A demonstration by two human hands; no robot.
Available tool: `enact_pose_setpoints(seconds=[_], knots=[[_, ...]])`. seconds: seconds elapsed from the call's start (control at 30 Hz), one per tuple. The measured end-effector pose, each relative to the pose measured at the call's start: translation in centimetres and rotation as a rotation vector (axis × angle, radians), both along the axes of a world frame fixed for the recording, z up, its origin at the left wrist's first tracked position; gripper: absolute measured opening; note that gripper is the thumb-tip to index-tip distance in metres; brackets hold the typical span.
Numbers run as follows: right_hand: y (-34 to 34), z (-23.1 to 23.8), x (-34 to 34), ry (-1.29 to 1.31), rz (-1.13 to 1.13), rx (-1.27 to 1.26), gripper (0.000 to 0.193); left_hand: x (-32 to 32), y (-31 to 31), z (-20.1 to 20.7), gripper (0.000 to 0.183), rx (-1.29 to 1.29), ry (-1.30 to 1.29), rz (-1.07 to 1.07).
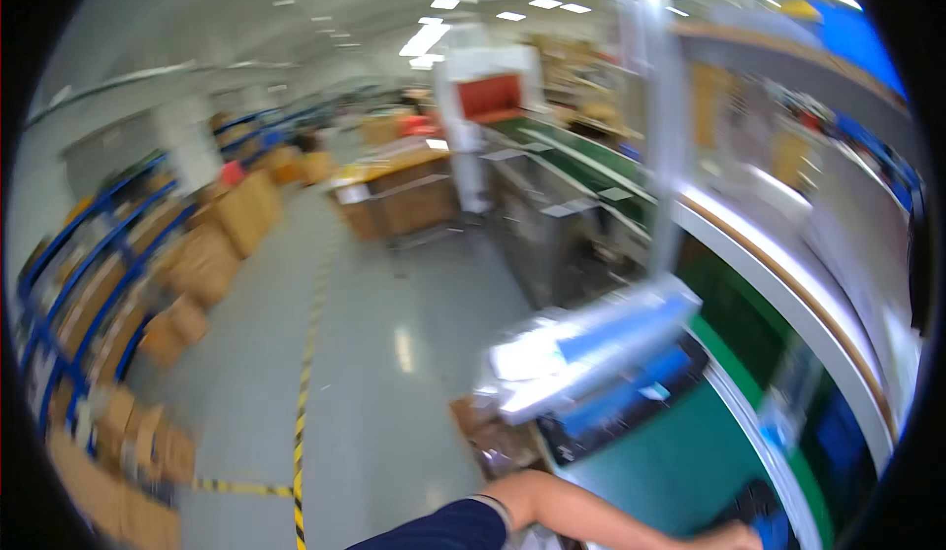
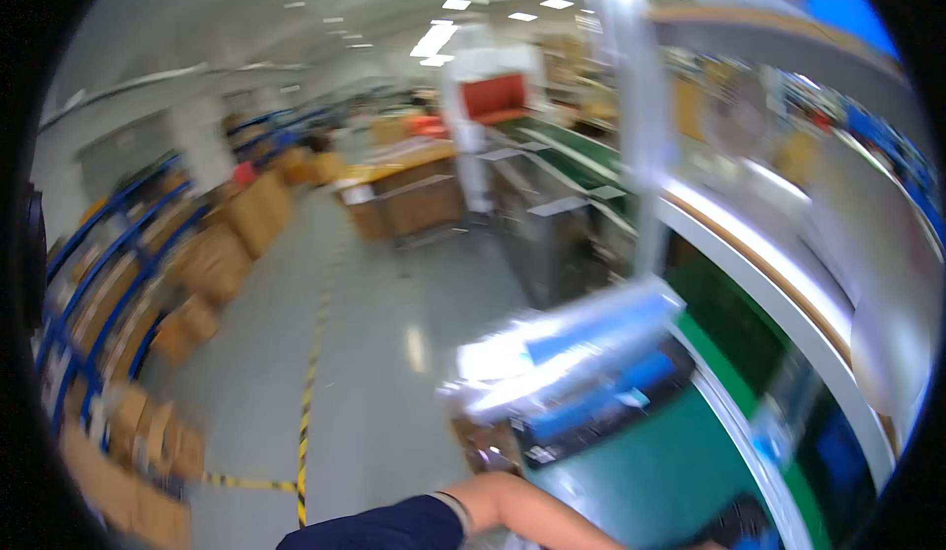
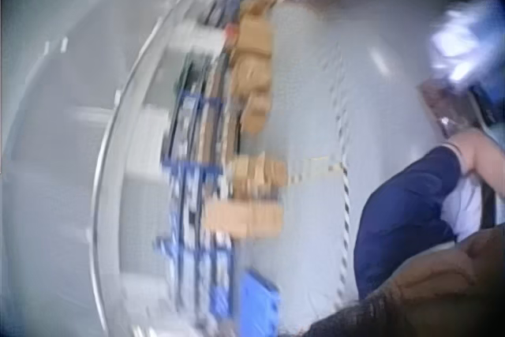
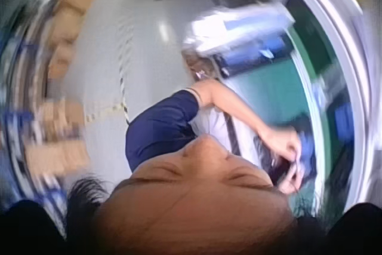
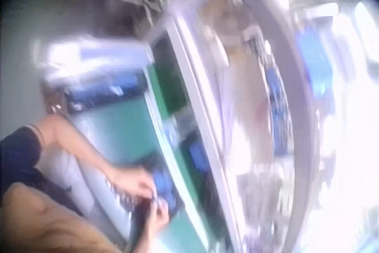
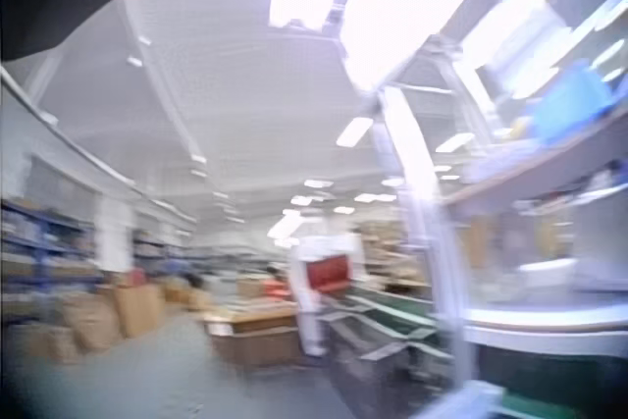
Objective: Placing electronic components into a protective tray and applying film layers.
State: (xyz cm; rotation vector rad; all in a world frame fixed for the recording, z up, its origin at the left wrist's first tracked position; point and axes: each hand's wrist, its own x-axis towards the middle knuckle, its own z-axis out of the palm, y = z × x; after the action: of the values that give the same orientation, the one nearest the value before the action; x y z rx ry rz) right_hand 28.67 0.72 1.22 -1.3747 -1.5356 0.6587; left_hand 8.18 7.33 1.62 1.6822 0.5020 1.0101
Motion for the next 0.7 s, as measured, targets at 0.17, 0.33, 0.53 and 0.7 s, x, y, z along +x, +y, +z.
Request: enact_pose_setpoints(seconds=[0.17, 0.33, 0.53, 0.7], knots=[[2.9, 0.1, -1.6, -0.062, 0.061, 0.062, 0.011, -1.7, 1.6, -0.1, 0.018, -0.257, 0.194, 0.052], [2.5, 0.5, -0.5, 0.016, 0.080, 0.037, 0.013, -1.2, 2.2, 0.6, 0.022, -0.132, 0.204, 0.012], [0.2, 1.3, 1.0, 0.535, 0.064, -0.174, 0.012, -0.3, 1.5, 1.2, 0.054, -0.054, 0.291, -0.048], [0.7, 1.4, 1.3, 0.923, 0.310, -0.073, 0.021, -1.2, 2.0, 0.0, 0.036, 0.177, 0.506, 0.006]])
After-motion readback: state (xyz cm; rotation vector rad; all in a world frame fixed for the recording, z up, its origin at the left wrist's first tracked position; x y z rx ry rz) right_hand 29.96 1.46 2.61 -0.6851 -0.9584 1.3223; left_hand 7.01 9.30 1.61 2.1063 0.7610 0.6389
